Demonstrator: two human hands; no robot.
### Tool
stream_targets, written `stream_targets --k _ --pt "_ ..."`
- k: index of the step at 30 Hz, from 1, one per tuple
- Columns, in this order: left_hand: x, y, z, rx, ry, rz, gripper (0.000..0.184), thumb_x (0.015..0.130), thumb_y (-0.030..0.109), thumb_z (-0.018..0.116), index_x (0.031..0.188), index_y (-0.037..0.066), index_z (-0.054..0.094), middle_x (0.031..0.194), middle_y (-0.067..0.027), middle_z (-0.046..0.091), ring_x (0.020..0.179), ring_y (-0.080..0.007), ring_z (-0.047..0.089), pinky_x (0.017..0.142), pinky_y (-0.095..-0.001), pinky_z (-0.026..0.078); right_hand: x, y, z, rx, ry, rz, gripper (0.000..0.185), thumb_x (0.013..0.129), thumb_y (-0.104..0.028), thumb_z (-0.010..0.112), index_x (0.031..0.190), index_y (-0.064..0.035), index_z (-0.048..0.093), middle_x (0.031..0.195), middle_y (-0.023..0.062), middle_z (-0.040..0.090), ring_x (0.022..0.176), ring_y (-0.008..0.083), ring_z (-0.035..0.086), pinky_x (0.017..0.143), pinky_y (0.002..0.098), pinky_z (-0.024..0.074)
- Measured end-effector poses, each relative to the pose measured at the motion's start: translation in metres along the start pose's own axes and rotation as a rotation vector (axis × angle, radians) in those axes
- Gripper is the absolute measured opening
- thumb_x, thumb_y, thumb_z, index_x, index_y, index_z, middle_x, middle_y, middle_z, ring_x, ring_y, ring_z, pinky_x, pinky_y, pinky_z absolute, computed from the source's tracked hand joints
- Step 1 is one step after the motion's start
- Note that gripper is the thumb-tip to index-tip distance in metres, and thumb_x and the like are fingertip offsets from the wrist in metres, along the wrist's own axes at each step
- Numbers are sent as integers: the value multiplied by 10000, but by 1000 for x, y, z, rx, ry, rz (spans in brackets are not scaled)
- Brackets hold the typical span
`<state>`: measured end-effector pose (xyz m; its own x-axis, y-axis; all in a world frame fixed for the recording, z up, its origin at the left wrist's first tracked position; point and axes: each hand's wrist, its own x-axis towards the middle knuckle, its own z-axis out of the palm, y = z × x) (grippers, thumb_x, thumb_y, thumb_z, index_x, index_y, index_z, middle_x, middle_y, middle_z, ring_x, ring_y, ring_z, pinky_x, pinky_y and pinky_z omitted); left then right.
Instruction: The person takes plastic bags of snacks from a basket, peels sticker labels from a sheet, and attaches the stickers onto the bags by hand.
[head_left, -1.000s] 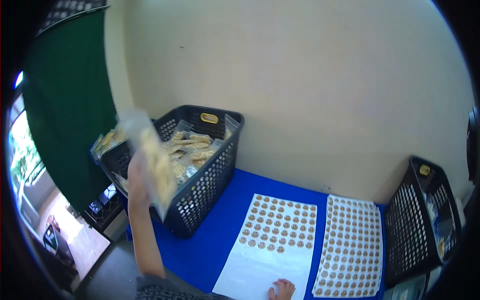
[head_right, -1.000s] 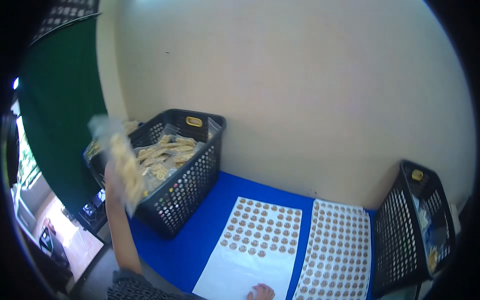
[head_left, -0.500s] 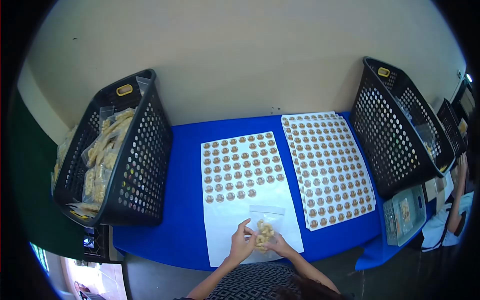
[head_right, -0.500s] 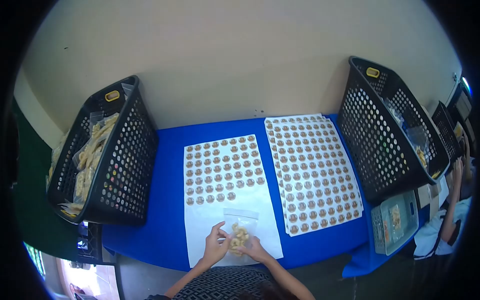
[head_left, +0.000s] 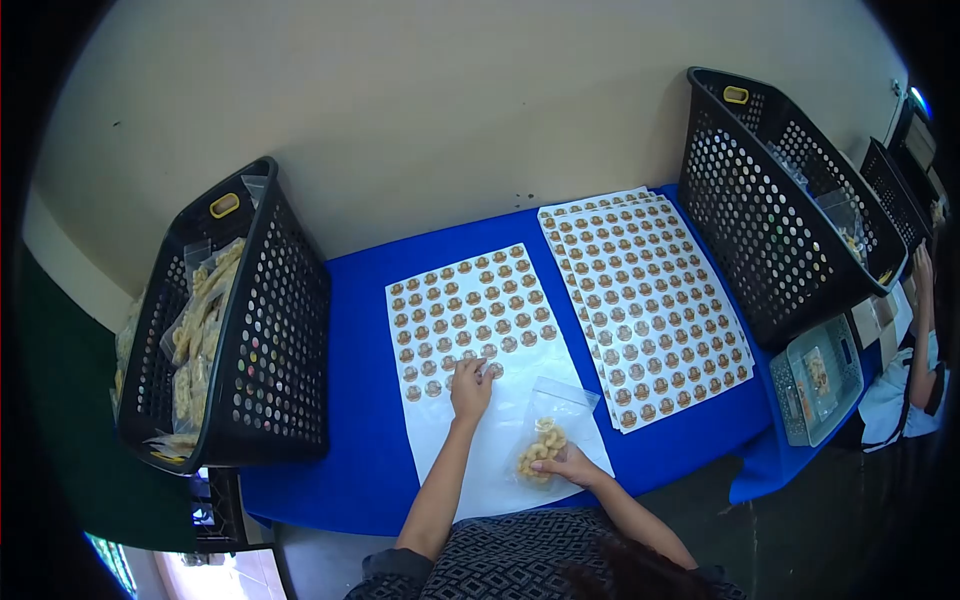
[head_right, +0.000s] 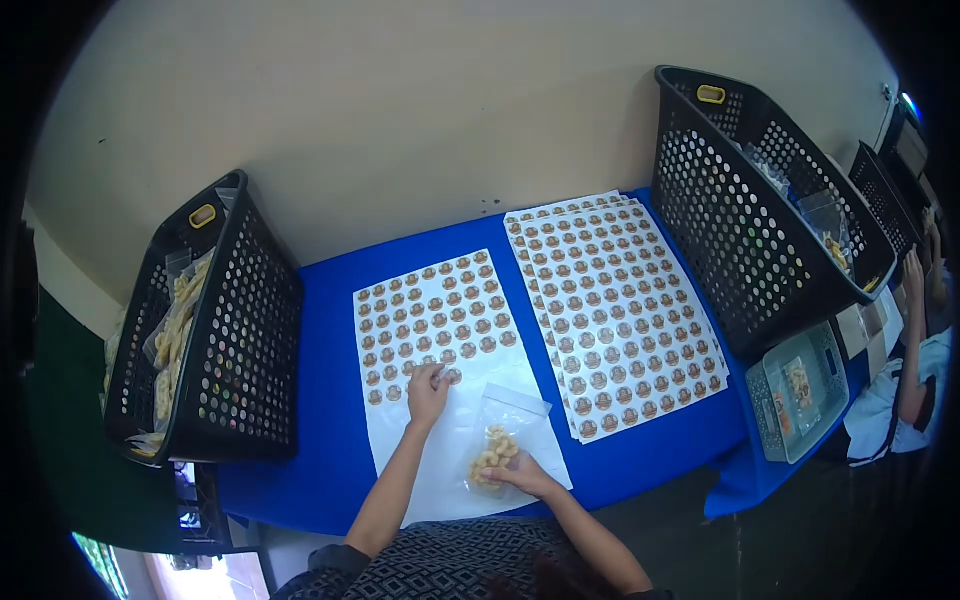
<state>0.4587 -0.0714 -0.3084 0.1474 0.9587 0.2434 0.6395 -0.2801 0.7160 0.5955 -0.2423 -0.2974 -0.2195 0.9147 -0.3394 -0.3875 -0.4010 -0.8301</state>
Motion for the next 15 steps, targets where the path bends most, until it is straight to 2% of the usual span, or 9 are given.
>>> stream_targets --k 1,4,8,11,15 --pt "0 3 0 65 -19 -53 174 697 161 600 840 63 589 804 -69 514 684 -192 541 610 -290 438 -2 -3 -1 41 -4 17 395 709 -131 637 1029 17 459 980 83 544 902 140 525 819 254 405" --pt "5 -1 4 75 -28 -25 148 689 168 602 800 70 599 798 -58 529 696 -195 551 609 -306 438 -4 -4 -2 -18 -31 13 416 702 -148 647 1034 16 457 974 79 546 890 136 524 812 250 404" --pt "12 -7 6 40 -83 -13 122 676 167 606 738 63 617 742 -75 558 698 -206 550 622 -310 433 0 4 -1 -137 -29 -6 439 696 -169 656 1042 11 454 970 72 546 876 132 523 808 244 399" --pt "24 4 -1 190 -252 -110 83 657 131 599 673 50 608 776 -80 573 709 -198 560 629 -314 438 4 8 -4 -149 -66 -19 455 696 -190 658 1051 3 450 975 66 542 876 128 517 807 241 395" --pt "32 -1 0 236 -286 -11 72 648 130 603 685 68 608 767 -82 565 708 -212 558 630 -328 438 3 7 -3 -111 -60 1 425 702 -176 651 1036 4 459 975 66 544 893 131 515 816 242 393"
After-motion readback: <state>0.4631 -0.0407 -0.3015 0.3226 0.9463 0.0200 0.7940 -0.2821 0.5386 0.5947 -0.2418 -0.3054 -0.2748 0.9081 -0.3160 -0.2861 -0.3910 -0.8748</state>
